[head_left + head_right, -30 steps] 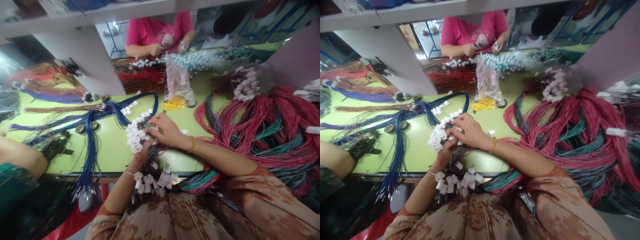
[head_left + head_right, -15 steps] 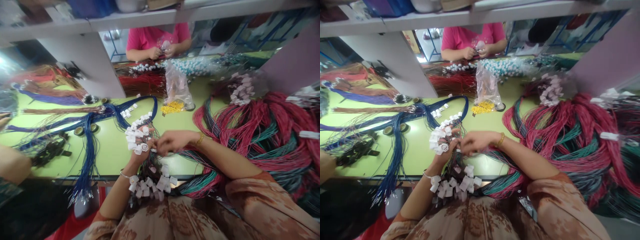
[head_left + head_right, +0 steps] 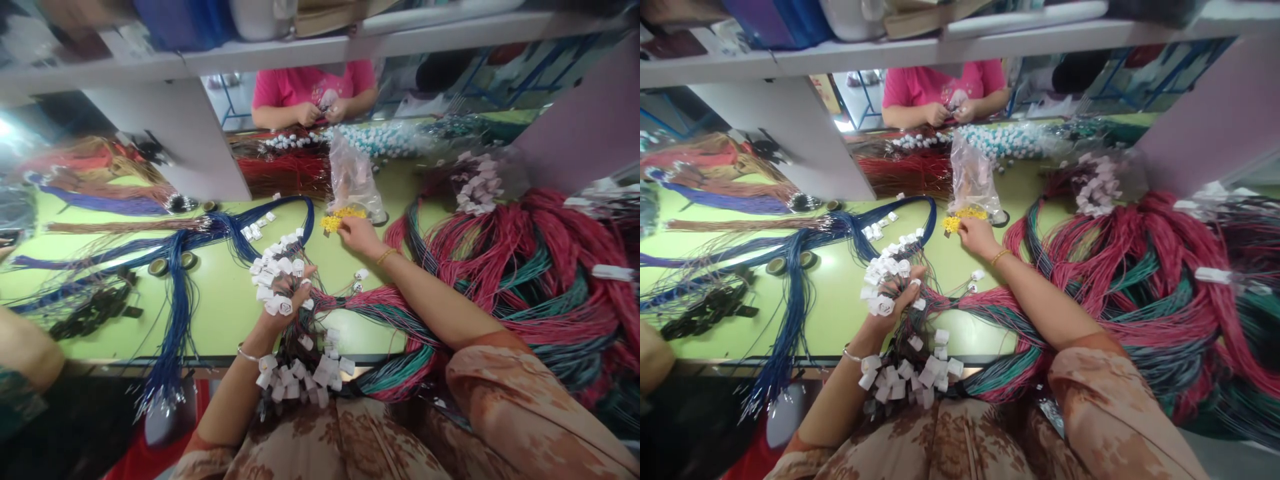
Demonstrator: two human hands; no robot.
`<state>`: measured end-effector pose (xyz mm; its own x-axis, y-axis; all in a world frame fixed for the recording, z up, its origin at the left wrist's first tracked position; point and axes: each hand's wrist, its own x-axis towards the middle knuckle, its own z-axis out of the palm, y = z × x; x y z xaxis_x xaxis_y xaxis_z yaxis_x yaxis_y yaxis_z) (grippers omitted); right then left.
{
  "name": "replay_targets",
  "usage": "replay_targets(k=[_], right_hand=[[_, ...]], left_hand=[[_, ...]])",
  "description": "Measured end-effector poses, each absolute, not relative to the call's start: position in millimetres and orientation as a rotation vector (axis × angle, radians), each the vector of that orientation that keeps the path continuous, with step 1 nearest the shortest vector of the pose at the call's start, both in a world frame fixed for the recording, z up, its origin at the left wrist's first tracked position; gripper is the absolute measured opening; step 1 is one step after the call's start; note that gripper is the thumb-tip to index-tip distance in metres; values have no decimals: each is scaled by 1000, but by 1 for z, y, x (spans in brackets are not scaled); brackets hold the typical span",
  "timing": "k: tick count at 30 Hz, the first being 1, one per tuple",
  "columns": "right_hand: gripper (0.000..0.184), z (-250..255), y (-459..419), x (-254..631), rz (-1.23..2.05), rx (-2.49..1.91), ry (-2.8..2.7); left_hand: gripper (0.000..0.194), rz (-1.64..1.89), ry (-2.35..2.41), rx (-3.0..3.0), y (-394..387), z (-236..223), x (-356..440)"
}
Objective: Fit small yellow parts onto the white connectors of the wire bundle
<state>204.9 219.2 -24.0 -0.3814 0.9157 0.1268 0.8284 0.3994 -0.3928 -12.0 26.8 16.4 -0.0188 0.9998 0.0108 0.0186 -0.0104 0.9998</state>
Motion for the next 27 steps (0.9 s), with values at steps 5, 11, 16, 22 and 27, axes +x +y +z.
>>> replay_targets(k=[5,11,16,22,27], right_hand=[[18,-20,217,206,355,-1527,-2373],[17,-17,215,208,413,-1498,-2359],[11,-23,218,208,466,-1444,-2359],[18,-26,225,215,517,-1442,-2307],[10,-23,219,207,548,-1415,-2275]], left_hand=[[47,1203,1149,1179,27,12,-13],[49,1295,1089,1018,30,11,-8],[41,1253,1089,1021,30,15,-8],[38,1265,1129,996,30,17,-6],[37,1264,1138,998,29,18,-6]])
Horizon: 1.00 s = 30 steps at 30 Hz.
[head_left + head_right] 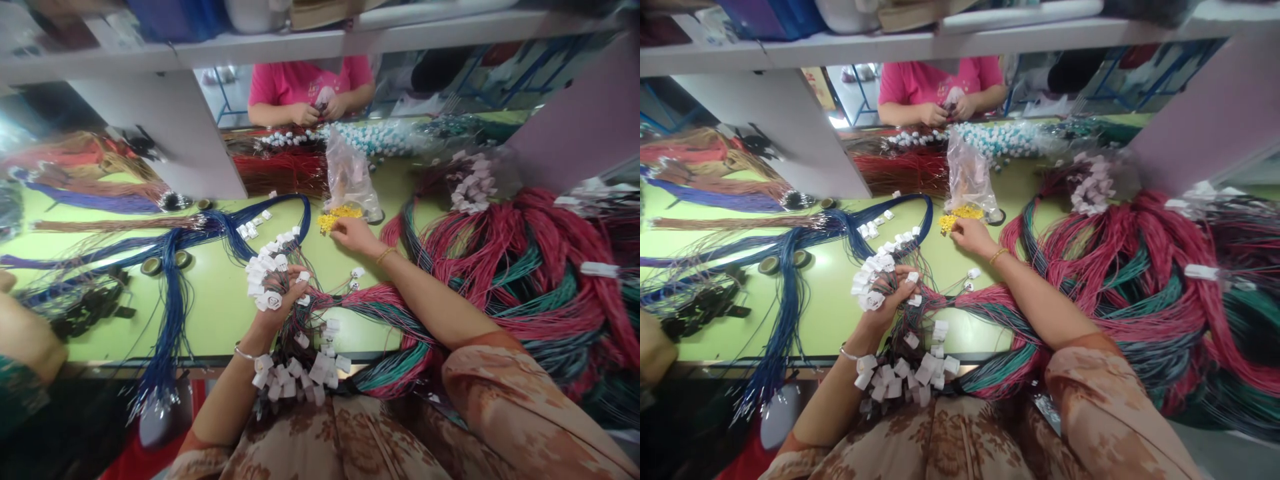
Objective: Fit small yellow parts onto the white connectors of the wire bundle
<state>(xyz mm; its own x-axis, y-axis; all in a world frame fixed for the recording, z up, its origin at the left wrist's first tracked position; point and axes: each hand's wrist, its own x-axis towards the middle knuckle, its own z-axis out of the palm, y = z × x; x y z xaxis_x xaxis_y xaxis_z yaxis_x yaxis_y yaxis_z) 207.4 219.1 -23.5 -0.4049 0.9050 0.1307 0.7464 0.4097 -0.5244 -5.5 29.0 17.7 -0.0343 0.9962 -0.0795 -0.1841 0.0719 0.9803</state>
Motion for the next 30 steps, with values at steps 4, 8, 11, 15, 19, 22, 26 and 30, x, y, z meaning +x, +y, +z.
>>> replay_targets(k=[4,8,11,15,19,22,26,30], right_hand=[[9,-20,212,197,535,-1442,-2231],[6,-11,203,194,930,-1294,-2008],[7,0,190,188,1361,-1107,-1683],[21,16,169,176,1686,-907,-1469],[27,27,148,170,1871,-757,-1423],[24,34,136,169,1830,-696,-1522],[16,41,123,166,1646,-671,-1748],[9,46,112,163,1146,-650,-2007]], left_hand=[[36,1268,1157,978,28,17,-6],[37,1296,1163,954,28,15,-6],[39,1315,1144,932,28,14,-7],[37,1329,1151,890,28,13,-6],[34,1352,1130,879,29,11,-6],[34,1377,1093,873,31,8,-5],[37,1392,1028,858,33,7,-5],[38,1416,1047,847,34,7,-6]])
